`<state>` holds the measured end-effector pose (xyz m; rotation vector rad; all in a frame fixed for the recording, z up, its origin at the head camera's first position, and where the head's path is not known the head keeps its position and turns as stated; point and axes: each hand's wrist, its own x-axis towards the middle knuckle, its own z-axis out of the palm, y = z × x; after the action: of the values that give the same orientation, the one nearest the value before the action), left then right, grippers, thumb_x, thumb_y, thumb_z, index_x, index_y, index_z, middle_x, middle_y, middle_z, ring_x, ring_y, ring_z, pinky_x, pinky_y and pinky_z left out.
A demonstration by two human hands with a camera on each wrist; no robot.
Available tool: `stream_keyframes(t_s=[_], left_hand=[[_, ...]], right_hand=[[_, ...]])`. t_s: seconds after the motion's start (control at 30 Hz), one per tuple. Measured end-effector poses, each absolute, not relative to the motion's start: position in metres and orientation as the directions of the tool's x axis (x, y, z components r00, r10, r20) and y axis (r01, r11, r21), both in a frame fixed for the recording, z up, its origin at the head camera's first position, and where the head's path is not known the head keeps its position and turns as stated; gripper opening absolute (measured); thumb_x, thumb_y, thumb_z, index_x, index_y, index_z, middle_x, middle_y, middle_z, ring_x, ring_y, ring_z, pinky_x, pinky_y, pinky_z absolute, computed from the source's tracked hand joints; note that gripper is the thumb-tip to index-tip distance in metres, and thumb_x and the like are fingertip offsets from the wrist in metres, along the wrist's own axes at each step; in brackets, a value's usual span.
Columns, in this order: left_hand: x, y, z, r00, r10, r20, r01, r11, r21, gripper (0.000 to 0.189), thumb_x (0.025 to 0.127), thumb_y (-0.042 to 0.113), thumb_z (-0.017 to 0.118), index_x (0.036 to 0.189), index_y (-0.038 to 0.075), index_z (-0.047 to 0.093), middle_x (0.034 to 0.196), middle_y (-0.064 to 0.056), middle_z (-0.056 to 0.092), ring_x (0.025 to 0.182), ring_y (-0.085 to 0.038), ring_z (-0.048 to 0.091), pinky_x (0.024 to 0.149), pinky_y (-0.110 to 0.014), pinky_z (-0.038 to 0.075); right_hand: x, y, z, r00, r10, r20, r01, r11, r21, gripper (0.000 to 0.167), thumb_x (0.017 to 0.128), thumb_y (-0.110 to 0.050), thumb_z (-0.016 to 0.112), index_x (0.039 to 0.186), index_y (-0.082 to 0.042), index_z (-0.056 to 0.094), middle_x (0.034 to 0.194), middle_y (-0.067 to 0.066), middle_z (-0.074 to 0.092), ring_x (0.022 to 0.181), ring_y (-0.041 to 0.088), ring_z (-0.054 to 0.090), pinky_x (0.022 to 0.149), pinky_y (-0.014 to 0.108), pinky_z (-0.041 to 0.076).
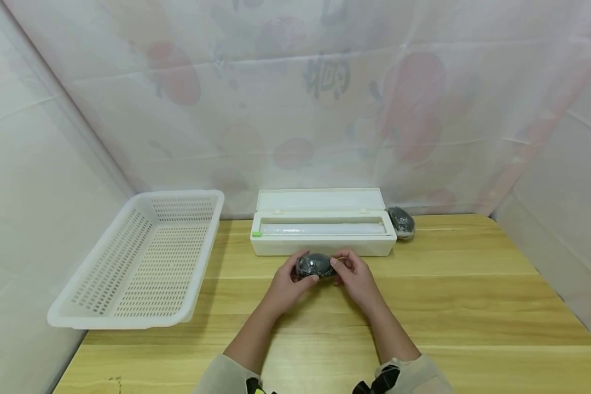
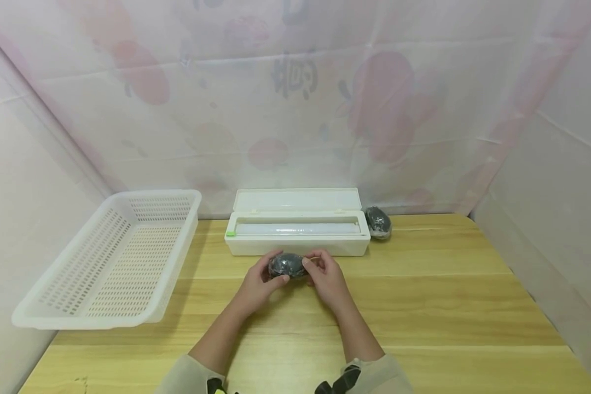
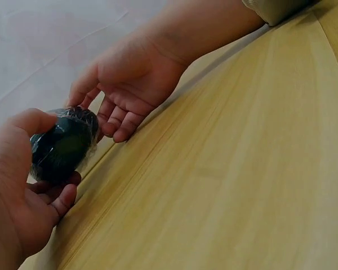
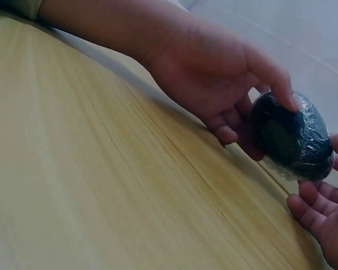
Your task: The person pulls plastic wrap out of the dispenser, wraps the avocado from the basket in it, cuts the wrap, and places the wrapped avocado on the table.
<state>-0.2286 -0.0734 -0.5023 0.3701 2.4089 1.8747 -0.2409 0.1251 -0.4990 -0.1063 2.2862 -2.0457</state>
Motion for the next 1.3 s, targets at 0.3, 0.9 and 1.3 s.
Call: stream_keyframes(t_s=[0.3, 0.9, 1.3], left_hand=[[-0.23, -0.073, -0.498, -0.976, 0.215, 0.037, 0.059, 0.1, 0.993, 0.051, 0.093, 0.018, 0.061, 0.143, 0.017, 0.05, 0.133, -0.013, 0.056, 0.106, -0.02, 0.061, 0.085, -0.031, 0.054], [-0.223, -0.062, -0.497, -0.965, 0.258, 0.047, 0.157, 0.426, 0.891, 0.072, 0.074, 0.049, 0.083, 0.132, 0.022, 0.051, 0.102, 0.0, 0.064, 0.093, -0.015, 0.057, 0.081, -0.033, 0.049], [-0.227, -0.068, -0.502, -0.975, 0.171, 0.141, 0.193, 0.34, 0.92, 0.04, 0.089, 0.013, 0.066, 0.128, 0.014, 0.058, 0.115, 0.0, 0.066, 0.101, -0.015, 0.062, 0.085, -0.029, 0.052]], right_hand=[[-0.242, 0.126, -0.499, -0.995, -0.101, -0.023, 0.015, 0.077, -0.997, 0.025, 0.101, -0.023, 0.057, 0.118, -0.005, 0.058, 0.088, 0.011, 0.06, 0.077, 0.027, 0.065, 0.071, 0.036, 0.058], [-0.244, 0.128, -0.499, -0.999, 0.029, 0.015, -0.011, 0.114, -0.993, 0.031, 0.095, -0.032, 0.066, 0.114, -0.007, 0.067, 0.111, 0.011, 0.065, 0.089, 0.012, 0.062, 0.074, 0.024, 0.054], [-0.241, 0.127, -0.5, -0.997, -0.078, 0.001, -0.006, 0.064, -0.998, 0.036, 0.095, -0.009, 0.062, 0.13, -0.003, 0.062, 0.132, 0.017, 0.061, 0.112, 0.013, 0.061, 0.083, 0.021, 0.054]])
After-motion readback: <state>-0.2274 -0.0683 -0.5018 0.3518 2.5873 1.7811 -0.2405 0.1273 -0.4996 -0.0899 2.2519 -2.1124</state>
